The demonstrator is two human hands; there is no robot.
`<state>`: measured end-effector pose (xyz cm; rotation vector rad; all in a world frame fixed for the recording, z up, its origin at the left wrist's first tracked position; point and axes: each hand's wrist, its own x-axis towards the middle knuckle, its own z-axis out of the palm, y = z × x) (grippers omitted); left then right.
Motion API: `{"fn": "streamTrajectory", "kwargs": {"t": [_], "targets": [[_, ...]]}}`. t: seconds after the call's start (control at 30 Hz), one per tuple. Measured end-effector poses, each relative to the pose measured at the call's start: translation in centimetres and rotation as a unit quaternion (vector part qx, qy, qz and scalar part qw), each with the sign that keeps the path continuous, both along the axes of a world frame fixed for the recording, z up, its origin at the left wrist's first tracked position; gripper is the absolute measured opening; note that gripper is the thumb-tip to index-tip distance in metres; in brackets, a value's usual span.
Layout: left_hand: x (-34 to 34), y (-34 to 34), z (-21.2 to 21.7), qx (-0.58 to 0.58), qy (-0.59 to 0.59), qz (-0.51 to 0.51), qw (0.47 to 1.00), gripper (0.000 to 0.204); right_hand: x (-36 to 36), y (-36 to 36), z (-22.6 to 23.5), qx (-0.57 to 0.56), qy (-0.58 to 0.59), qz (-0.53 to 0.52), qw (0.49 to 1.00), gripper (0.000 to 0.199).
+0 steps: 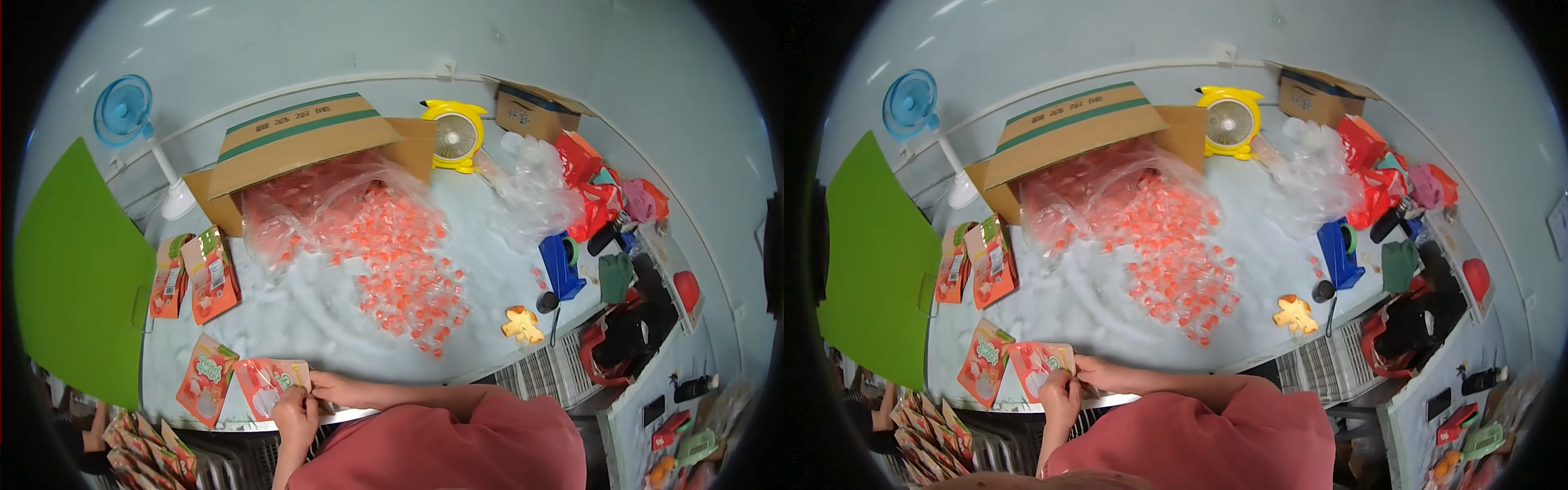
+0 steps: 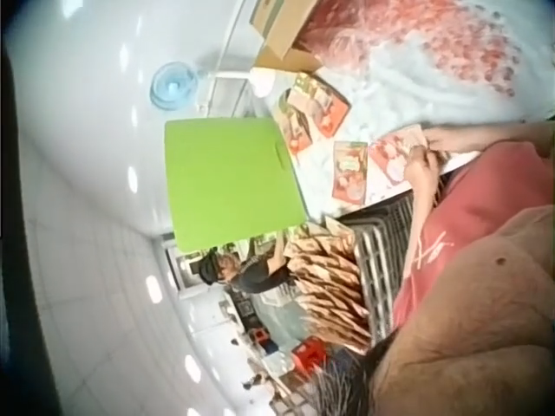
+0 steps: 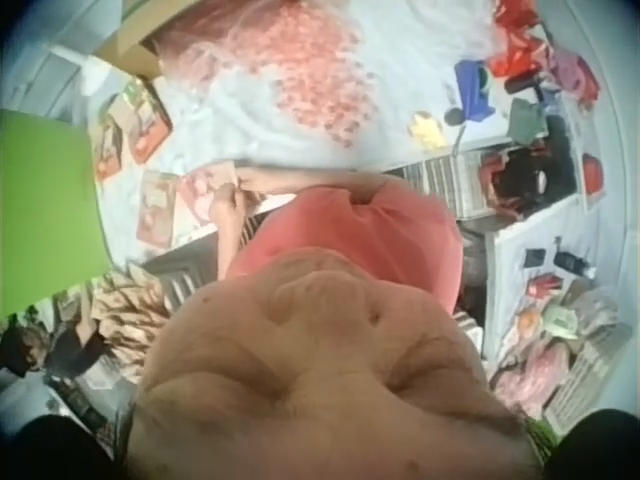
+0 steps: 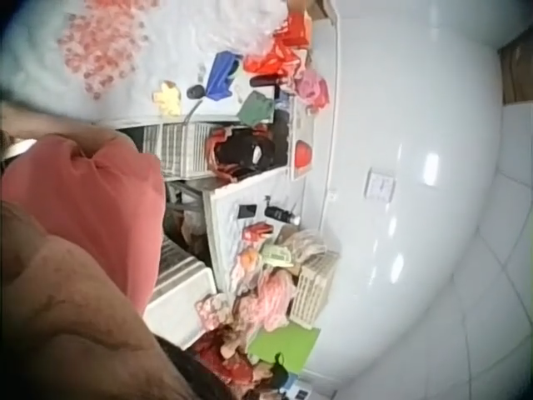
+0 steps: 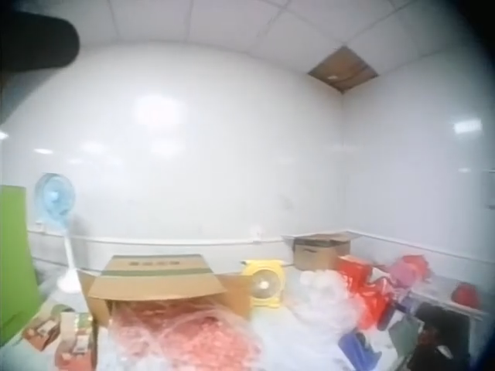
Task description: Manually picking individual candies and putting them into packaging bags.
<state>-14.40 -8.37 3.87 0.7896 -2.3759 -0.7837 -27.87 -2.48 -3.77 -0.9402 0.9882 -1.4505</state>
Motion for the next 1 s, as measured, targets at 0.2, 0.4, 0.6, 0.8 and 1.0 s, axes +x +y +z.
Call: {"fn": "streamTrajectory", "kwargs": {"t": [0.2, 0.4, 0.6, 0.8, 1.0], "targets": [[1.3, 1.3, 0.0, -0.043, -0.024, -0.031, 0.998, 0.01, -1.7, 1.3, 3.7, -0.007, 0.42, 0.073, 0.905, 0.031], [-0.4, 1.6, 1.3, -0.031, -0.019, -0.048, 0.998, 0.015, -1.2, 1.8, 3.9, 0.05, -0.124, 0.063, 0.989, 0.035], [-0.9, 1.8, 1.4, -0.034, -0.009, -0.074, 0.997, 0.009, -1.2, -1.0, 2.8, 0.09, -0.318, 0.077, 0.941, 0.043], [-0.7, 2.7, 0.8, -0.023, 0.004, -0.086, 0.996, 0.007, 0.4, -3.1, 3.2, 0.153, -0.17, 0.085, 0.97, 0.037], [0.1, 2.2, 1.0, -0.011, 0.021, -0.126, 0.992, 0.012, 0.1, -1.7, 4.6, 0.166, -0.108, 0.154, 0.968, 0.037]]}}
